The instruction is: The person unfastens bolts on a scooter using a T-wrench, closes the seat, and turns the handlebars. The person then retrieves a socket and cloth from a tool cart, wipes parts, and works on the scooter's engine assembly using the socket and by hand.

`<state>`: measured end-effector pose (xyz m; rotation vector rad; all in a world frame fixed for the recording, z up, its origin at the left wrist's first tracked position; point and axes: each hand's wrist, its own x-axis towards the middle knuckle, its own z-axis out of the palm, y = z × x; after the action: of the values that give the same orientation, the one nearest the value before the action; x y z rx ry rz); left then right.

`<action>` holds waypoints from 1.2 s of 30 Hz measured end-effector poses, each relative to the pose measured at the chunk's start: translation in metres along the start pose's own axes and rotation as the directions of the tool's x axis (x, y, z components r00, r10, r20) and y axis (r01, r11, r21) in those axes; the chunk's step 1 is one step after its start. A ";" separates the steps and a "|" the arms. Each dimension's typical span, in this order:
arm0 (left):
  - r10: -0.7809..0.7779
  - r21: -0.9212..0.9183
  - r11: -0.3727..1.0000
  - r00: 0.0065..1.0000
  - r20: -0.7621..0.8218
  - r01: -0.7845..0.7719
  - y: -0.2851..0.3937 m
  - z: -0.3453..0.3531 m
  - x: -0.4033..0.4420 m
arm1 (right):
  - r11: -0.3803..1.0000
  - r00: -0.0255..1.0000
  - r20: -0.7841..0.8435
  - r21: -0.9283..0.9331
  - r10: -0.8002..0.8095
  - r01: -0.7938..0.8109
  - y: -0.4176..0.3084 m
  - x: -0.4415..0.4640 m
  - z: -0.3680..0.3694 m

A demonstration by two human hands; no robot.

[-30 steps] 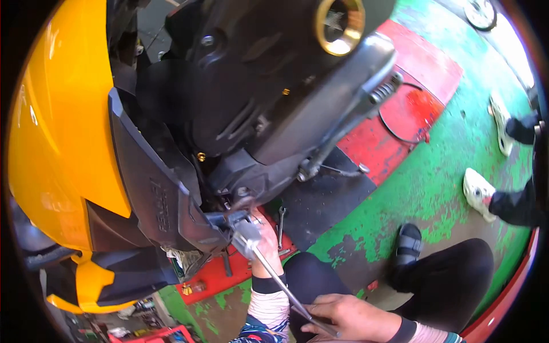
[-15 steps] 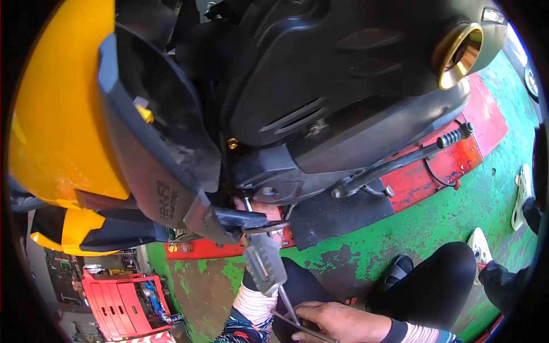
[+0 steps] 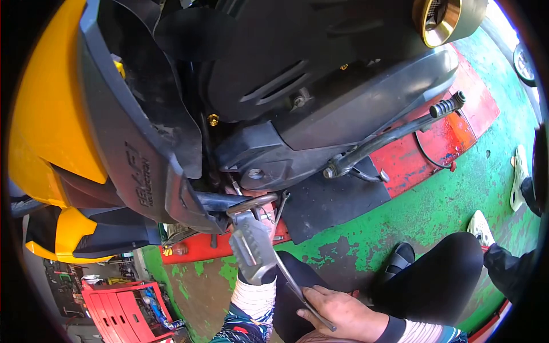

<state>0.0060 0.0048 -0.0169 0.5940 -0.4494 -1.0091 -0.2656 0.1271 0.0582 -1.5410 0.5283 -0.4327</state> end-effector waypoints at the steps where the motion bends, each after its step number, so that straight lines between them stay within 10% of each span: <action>1: -0.005 0.003 1.000 1.000 0.003 0.005 0.001 -0.002 -0.004 | 0.999 0.999 0.011 -0.001 0.041 -0.041 -0.002 -0.002 -0.001; 36: -0.055 0.060 0.997 0.995 0.082 0.050 0.018 -0.019 -0.067 | 0.994 0.996 -0.070 -0.096 0.048 -0.055 -0.002 0.003 0.001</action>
<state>-0.0025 0.0760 -0.0250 0.6197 -0.5414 -1.0768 -0.2626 0.1264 0.0602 -1.6073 0.6489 -0.4260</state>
